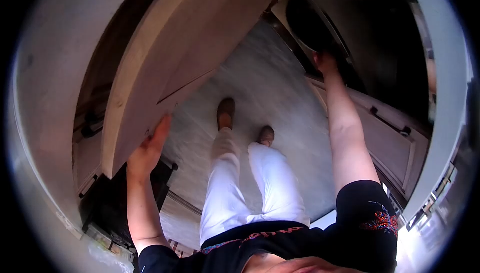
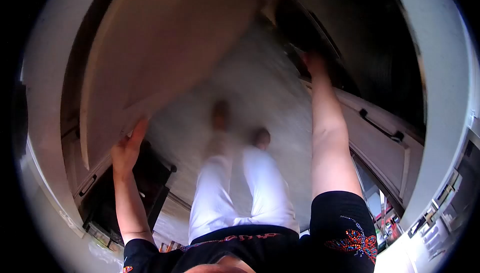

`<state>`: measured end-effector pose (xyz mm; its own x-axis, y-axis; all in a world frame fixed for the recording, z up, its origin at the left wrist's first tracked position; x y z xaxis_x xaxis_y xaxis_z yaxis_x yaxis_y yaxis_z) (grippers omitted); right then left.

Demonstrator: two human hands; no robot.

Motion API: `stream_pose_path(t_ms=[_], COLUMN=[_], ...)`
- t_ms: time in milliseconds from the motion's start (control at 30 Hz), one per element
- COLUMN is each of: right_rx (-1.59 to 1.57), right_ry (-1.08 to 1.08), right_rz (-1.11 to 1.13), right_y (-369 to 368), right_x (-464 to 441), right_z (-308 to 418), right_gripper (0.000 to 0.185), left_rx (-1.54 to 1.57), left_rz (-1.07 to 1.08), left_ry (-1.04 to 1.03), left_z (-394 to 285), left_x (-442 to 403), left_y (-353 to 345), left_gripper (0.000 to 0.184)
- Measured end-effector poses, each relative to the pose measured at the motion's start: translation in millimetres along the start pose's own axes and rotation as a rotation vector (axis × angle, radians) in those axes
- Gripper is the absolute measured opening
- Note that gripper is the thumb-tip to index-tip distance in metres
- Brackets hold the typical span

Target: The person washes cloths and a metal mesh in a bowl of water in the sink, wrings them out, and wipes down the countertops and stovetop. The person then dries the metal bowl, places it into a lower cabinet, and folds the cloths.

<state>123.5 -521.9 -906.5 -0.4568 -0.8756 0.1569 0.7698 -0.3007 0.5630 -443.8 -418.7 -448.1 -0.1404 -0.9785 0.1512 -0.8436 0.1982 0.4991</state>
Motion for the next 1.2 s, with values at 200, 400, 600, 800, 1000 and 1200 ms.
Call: stream_pose_path(t_ms=[200,400,600,800,1000,1200], right_rx=[0.641,-0.109,-0.768,-0.52,-0.277,-0.314], right_ry=[0.575,0.215,-0.603,-0.93,-0.883,-0.734], right_rz=[-0.184,0.007,0.197,0.52,0.592,0.46], right_y=[-26,-25,-18,3,118,191], right_x=[-44,-57,67,266,375,361], right_z=[-22,-6,179,237,310,388], right_gripper=[0.029,0.034,0.031,0.038,0.038,0.047], left_rx=[-0.081,-0.11,0.069,-0.124,-0.079,-0.26], left_rz=[0.061,0.073,0.239,0.301,0.576,0.741], left_ry=[0.008,-0.137,0.214,-0.205,-0.22,-0.22], left_z=[-2,-8,-7,-61,-141,-201], left_x=[-4,-2,31,86,105,74], left_y=[4,2,-10,-97,-232,-293], left_gripper=[0.026,0.027,0.025,0.049,0.052,0.061])
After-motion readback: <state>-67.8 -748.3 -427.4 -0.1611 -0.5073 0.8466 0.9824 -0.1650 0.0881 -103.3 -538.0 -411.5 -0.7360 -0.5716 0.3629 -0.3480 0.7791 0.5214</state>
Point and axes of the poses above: each hand's wrist, its own x-axis away from the middle knuckle, its own y-axis out of the back of the hand, z = x × y, the point moved 2 cm from there along -x, towards the middle knuckle, and after that the axes turned 8 degrees about y, right-handed, at the moved point
